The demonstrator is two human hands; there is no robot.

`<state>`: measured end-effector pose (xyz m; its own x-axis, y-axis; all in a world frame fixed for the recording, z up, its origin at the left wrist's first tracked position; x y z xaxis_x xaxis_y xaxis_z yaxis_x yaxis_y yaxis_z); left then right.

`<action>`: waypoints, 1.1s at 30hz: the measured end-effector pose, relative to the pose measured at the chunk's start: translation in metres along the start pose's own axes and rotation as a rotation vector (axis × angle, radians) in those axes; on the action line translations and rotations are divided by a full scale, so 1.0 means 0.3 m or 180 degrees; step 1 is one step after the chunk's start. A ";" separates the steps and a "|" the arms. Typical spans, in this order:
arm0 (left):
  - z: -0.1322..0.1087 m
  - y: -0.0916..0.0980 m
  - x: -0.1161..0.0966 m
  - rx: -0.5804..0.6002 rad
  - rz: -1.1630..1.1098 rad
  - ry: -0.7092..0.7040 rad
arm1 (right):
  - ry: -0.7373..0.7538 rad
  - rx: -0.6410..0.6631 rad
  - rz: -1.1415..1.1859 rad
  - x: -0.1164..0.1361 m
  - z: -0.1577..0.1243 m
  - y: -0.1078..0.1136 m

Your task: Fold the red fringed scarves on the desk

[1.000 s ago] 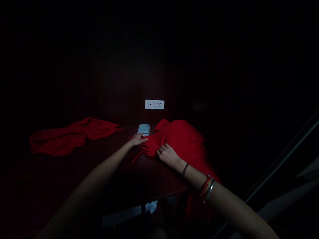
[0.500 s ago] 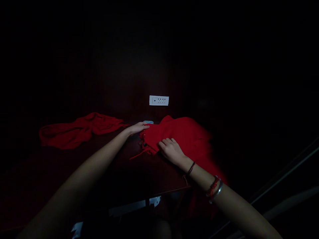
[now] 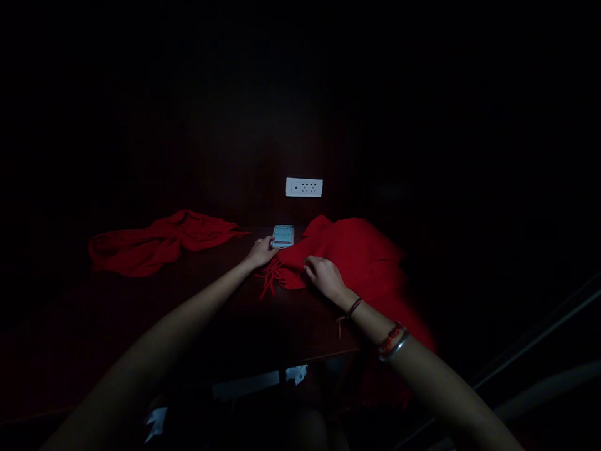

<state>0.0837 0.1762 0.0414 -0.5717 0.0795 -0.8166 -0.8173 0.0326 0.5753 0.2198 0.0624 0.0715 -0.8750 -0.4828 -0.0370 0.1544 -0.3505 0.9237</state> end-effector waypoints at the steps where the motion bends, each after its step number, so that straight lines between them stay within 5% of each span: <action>1: -0.014 0.000 -0.009 -0.0098 0.0174 -0.0190 | 0.0142 -0.0024 -0.0132 0.014 -0.001 0.009; 8: -0.136 -0.033 -0.050 -0.0430 0.1031 -0.1372 | 0.1261 0.0366 -0.0912 0.167 0.027 -0.057; 11: -0.171 -0.026 -0.071 -0.0418 0.1127 -0.1638 | 0.1140 0.0333 -0.0903 0.165 0.056 -0.058; 15: -0.200 -0.079 -0.082 0.0039 0.1316 -0.1959 | 0.0344 0.0141 -0.0534 0.079 0.092 -0.027; 19: -0.200 -0.106 -0.076 0.0206 0.1453 -0.2001 | -0.0318 0.0305 -0.0204 -0.003 0.102 -0.048; 22: -0.201 -0.041 -0.102 0.0131 0.1229 -0.2016 | -0.0429 0.0463 -0.0216 -0.021 0.093 -0.071; 26: -0.211 0.066 -0.125 0.0658 0.0545 -0.1926 | -0.0023 0.0395 -0.0379 0.023 0.073 -0.068; 30: -0.227 0.047 -0.082 0.1616 0.0405 -0.1659 | 0.0361 0.0499 -0.0537 0.069 0.044 -0.077; 33: -0.195 0.044 -0.037 0.1562 0.0266 -0.1426 | 0.0558 0.0326 -0.0653 0.095 0.039 -0.053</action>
<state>0.0750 0.1174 0.0552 -0.4598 0.5041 -0.7311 -0.5834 0.4492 0.6767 0.1871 0.0636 0.0602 -0.7891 -0.5446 -0.2842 -0.0726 -0.3767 0.9235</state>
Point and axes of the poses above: each hand's wrist, its own z-axis towards the middle knuckle, its own y-axis out of the back of the hand, x = y × z, the point moved 10 cm from there along z, towards the middle knuckle, and after that the axes turned 8 degrees about y, right-handed, at the moved point
